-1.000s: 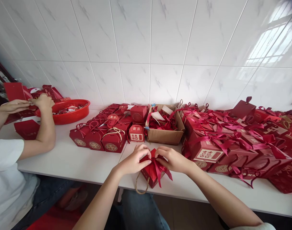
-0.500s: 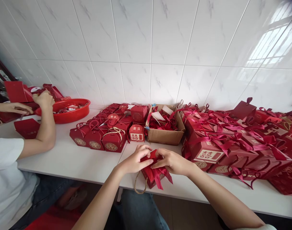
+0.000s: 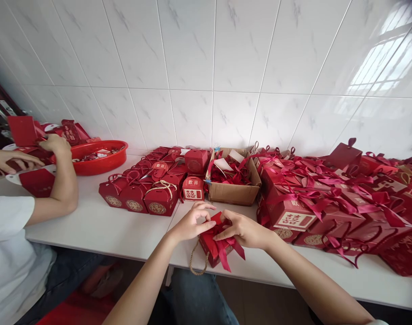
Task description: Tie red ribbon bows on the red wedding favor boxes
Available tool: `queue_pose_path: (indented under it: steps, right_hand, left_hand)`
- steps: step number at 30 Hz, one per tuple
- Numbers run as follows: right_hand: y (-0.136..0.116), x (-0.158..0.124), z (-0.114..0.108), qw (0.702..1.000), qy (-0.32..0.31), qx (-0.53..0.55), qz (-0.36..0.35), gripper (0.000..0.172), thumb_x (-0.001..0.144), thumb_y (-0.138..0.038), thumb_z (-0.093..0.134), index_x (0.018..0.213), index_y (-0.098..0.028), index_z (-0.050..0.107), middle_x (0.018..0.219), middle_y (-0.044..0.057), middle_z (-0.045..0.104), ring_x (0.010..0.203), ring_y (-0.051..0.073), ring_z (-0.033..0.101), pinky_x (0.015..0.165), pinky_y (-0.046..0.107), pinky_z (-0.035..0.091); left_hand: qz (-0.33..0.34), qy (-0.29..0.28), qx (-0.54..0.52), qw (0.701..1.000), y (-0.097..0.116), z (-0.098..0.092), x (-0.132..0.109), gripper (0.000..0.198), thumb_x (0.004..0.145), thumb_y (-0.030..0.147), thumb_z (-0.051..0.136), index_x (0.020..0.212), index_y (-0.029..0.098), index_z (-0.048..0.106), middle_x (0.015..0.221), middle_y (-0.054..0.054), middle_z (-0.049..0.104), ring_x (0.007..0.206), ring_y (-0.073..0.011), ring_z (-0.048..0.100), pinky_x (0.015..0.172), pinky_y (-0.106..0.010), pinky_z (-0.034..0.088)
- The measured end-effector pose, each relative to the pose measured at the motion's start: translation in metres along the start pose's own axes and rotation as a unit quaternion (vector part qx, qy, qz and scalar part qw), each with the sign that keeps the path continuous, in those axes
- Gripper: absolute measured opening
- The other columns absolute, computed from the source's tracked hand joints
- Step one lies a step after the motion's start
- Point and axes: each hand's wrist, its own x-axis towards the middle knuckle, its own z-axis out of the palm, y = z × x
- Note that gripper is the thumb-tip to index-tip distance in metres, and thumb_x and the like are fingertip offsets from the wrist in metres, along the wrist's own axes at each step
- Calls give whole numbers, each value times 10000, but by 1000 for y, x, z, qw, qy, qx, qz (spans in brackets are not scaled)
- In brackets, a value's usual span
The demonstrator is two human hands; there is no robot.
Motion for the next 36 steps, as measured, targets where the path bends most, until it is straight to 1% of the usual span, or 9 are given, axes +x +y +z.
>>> queue_pose_path:
  steps: [4,8,14,19,25,27,29,31,36]
  right_hand:
    - [0,0,0,1000,-9,4,2,379,849,-55,525,1099,-267,714,994,87,525,911,182,558,797,313,495]
    - [0,-1,1,1000,-9,11,4,422,831,-17,515,1120,-258,705,982,86,512,901,185,553,792,317,496]
    - [3,-3,1,999,-11,44,-7,483,811,37,467,1120,-249,703,1036,92,509,921,169,540,817,307,492]
    - [6,-3,4,998,9,69,-10,535,789,79,413,1091,-242,714,1009,88,511,902,157,526,792,302,491]
    - [5,-2,5,994,35,100,-12,402,861,-9,434,1011,-233,732,1000,89,526,940,168,540,826,322,482]
    - [3,-2,5,991,59,120,4,327,900,-68,424,974,-203,712,983,89,546,913,163,552,803,310,479]
    - [3,-2,6,983,92,152,47,208,927,-151,441,951,-180,646,905,65,567,790,139,544,713,277,469]
    - [4,-2,8,967,123,197,102,76,922,-238,496,923,-184,549,790,12,549,647,108,477,600,238,419]
    - [12,-2,18,927,147,298,173,248,865,-381,595,839,-205,423,688,-52,445,580,86,368,535,214,331]
  left_hand:
    - [1,36,3,999,-3,4,-1,177,794,345,635,719,210,548,1190,-88,606,1223,-259,458,1056,-430,351]
    - [-11,42,20,999,-5,5,-1,188,791,365,634,736,214,536,1154,-87,604,1201,-263,467,1043,-437,359]
    - [-23,52,10,998,1,8,-4,232,765,343,652,683,213,479,1118,-77,598,1151,-261,505,992,-401,399]
    - [-57,78,-37,995,10,19,-8,286,766,295,627,607,203,408,1104,-65,589,1071,-235,559,924,-338,435]
    - [-103,155,-73,980,15,33,-7,339,762,325,633,578,208,373,955,-55,625,992,-225,585,846,-314,445]
    - [-106,158,-88,978,14,35,-7,349,755,298,640,580,209,352,990,-54,640,984,-217,594,845,-310,446]
    - [-103,157,-107,976,14,36,-9,363,745,282,653,584,210,335,1018,-54,651,998,-219,598,852,-319,447]
    - [-97,157,-126,975,14,37,-10,374,740,279,661,587,213,326,1019,-51,660,1004,-220,599,860,-331,448]
    - [-94,148,-146,974,16,38,-11,409,719,280,669,571,217,293,919,-30,682,944,-204,614,823,-318,452]
